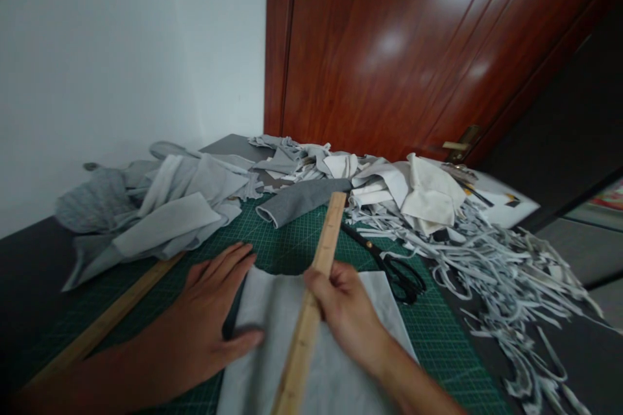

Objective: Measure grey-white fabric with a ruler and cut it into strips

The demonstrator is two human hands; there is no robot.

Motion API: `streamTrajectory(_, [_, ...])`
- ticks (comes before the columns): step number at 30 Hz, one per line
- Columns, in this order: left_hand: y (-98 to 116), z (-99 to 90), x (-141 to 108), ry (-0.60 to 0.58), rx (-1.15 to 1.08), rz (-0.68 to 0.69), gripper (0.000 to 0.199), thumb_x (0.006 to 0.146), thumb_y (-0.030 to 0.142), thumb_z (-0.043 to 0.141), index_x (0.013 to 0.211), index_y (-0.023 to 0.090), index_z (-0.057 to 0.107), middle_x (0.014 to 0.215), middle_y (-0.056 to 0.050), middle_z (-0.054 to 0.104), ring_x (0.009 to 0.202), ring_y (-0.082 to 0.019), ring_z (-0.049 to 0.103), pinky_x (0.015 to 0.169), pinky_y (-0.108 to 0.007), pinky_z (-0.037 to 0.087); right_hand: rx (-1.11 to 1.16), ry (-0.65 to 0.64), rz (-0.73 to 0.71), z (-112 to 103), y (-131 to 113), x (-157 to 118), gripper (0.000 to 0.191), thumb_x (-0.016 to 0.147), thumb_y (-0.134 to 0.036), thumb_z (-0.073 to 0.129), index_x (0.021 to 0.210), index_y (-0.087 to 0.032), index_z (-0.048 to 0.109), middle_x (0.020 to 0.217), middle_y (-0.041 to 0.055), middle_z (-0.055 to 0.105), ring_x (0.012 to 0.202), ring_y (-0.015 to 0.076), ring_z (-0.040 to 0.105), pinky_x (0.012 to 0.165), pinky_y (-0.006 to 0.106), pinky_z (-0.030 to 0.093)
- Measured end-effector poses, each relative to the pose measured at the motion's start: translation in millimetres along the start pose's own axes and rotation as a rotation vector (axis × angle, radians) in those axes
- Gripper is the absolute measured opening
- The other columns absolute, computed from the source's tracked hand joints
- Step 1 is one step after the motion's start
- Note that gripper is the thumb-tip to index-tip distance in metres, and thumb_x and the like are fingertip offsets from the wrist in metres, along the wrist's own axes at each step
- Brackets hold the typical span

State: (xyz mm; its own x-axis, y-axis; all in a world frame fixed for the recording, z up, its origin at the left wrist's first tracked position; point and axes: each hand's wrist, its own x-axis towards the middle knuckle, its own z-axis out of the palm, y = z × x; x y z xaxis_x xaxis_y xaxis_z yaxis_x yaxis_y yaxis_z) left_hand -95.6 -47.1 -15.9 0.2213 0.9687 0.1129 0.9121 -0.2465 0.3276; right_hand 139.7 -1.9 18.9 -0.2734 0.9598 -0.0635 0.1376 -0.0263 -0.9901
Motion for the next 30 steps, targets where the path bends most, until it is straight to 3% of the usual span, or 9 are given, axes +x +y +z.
streamTrajectory(2, [1, -3.2, 5, 0.014, -0.044, -0.051, 0.069, 0.077, 0.039, 0.078, 0.138, 0.011, 0.061, 0.172, -0.031, 0.037, 0.164, -0.048, 0.025, 0.124, -0.072, 0.030, 0.037, -0.041, -0.029, 30, 19, 8, 0.047, 0.074, -0.060, 0.075, 0.058, -0.025, 0.046, 0.054, -0.0082, 0.034, 0.050, 0.0102, 0.028, 0.046, 0.024, 0.026])
streamTrajectory(5, [0, -6.9, 15, 0.031, -0.199, -0.078, 0.030, 0.074, 0.029, 0.077, 0.100, 0.019, 0.066, 0.164, -0.024, 0.048, 0.159, -0.046, 0.032, 0.119, -0.066, 0.036, 0.078, -0.054, -0.057, 43, 39, 14, 0.047, 0.078, -0.063, 0.072, 0.062, -0.025, 0.048, 0.056, -0.0081, 0.036, 0.050, 0.0106, 0.028, 0.046, 0.024, 0.026])
streamTrajectory(8, [-1, -7.6, 21, 0.020, -0.447, -0.056, 0.011, 0.079, 0.025, 0.067, 0.082, 0.023, 0.057, 0.115, -0.012, 0.069, 0.118, -0.034, 0.064, 0.098, -0.049, 0.050, 0.100, -0.061, -0.075, 37, 45, 13, 0.049, 0.080, -0.063, 0.075, 0.064, -0.025, 0.049, 0.056, -0.0086, 0.036, 0.051, 0.0104, 0.028, 0.046, 0.024, 0.026])
streamTrajectory(11, [4, -7.6, 23, -0.048, -0.788, -0.113, 0.015, 0.084, 0.034, 0.061, 0.082, 0.024, 0.050, 0.077, 0.002, 0.054, 0.075, -0.020, 0.055, 0.070, -0.036, 0.045, 0.102, -0.066, -0.086, 32, 47, 11, 0.050, 0.081, -0.063, 0.078, 0.065, -0.023, 0.053, 0.058, -0.0077, 0.038, 0.053, 0.0108, 0.030, 0.048, 0.023, 0.028])
streamTrajectory(16, [9, -15.2, 21, -0.206, -1.321, -0.379, 0.046, 0.070, 0.031, 0.071, 0.110, 0.022, 0.051, 0.102, -0.003, 0.070, 0.086, -0.021, 0.066, 0.071, -0.033, 0.050, 0.049, -0.062, -0.108, 34, 48, 9, 0.051, 0.084, -0.065, 0.076, 0.067, -0.023, 0.053, 0.062, -0.0068, 0.038, 0.057, 0.0117, 0.030, 0.050, 0.024, 0.029])
streamTrajectory(19, [2, -19.5, 21, -0.150, -1.266, -0.407, 0.063, 0.068, 0.029, 0.075, 0.124, 0.022, 0.047, 0.111, -0.006, 0.071, 0.083, -0.020, 0.067, 0.064, -0.032, 0.047, 0.006, -0.059, -0.107, 34, 47, 8, 0.050, 0.085, -0.064, 0.074, 0.067, -0.023, 0.052, 0.062, -0.0074, 0.036, 0.056, 0.0118, 0.028, 0.050, 0.024, 0.028])
streamTrajectory(22, [-8, -18.0, 24, -0.062, -1.054, -0.324, 0.064, 0.074, 0.025, 0.073, 0.130, 0.022, 0.044, 0.107, -0.003, 0.069, 0.079, -0.020, 0.066, 0.063, -0.032, 0.046, -0.031, -0.059, -0.123, 34, 45, 6, 0.047, 0.087, -0.061, 0.073, 0.068, -0.023, 0.052, 0.062, -0.0071, 0.036, 0.057, 0.0123, 0.029, 0.051, 0.025, 0.030])
streamTrajectory(27, [-18, -10.3, 25, 0.038, -0.484, -0.160, 0.061, 0.080, 0.005, 0.065, 0.136, 0.021, 0.048, 0.088, 0.003, 0.060, 0.082, -0.023, 0.066, 0.075, -0.038, 0.048, -0.082, -0.052, -0.175, 36, 47, 4, 0.034, 0.090, -0.046, 0.071, 0.070, -0.023, 0.055, 0.063, -0.0060, 0.043, 0.058, 0.0136, 0.038, 0.053, 0.025, 0.037])
streamTrajectory(30, [-19, -8.3, 21, 0.118, -0.285, -0.098, 0.063, 0.084, 0.007, 0.069, 0.141, 0.021, 0.047, 0.110, -0.005, 0.065, 0.105, -0.028, 0.068, 0.094, -0.045, 0.053, -0.119, -0.031, -0.197, 39, 50, 3, 0.014, 0.087, -0.033, 0.072, 0.084, -0.022, 0.063, 0.070, -0.0047, 0.053, 0.062, 0.0155, 0.049, 0.056, 0.025, 0.043])
